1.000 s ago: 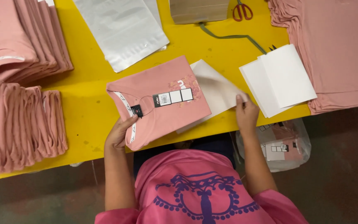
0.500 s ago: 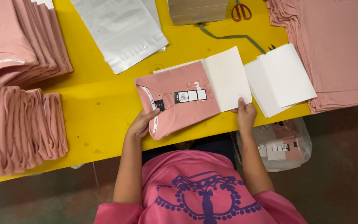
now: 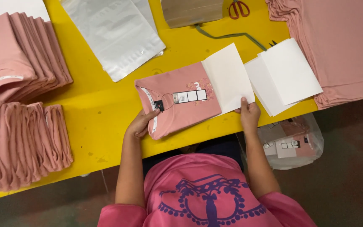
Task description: Folding t-shirts around cardboard inserts and placing them into clear plastic bags for retail packaging.
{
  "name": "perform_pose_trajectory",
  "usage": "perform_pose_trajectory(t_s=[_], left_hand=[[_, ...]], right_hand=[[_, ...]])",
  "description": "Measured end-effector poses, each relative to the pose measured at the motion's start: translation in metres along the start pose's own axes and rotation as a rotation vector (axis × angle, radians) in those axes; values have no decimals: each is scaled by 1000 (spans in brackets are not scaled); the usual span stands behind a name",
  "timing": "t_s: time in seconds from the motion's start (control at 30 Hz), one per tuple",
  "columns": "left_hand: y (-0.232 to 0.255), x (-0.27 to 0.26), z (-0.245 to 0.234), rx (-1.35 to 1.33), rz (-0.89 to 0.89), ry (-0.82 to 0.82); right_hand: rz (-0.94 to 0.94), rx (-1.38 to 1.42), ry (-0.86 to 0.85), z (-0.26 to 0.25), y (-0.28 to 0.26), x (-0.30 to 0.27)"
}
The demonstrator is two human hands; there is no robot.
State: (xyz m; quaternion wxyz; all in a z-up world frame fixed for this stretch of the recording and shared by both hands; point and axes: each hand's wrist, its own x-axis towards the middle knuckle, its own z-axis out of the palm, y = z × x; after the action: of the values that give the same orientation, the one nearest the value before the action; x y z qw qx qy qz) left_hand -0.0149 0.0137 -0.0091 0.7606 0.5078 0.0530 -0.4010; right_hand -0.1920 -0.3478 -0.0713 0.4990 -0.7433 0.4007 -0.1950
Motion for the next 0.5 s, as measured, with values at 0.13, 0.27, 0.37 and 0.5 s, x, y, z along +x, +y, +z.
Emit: perform_pose_trajectory(t_s=[0.13,0.27,0.37,0.5], left_hand=[[-8,4,-8,21,-12,-6],[0,1,-5,101,-41,27],[6,-3,-1,164,-49,46],[-1,0,-10,258,21,92]], right_hand=[[12,27,4,2,6,4],[20,42,-9,-1,-8,-1],[23,57,-17,-1,-19,-4],[6,43,-7,1,-17,-4]])
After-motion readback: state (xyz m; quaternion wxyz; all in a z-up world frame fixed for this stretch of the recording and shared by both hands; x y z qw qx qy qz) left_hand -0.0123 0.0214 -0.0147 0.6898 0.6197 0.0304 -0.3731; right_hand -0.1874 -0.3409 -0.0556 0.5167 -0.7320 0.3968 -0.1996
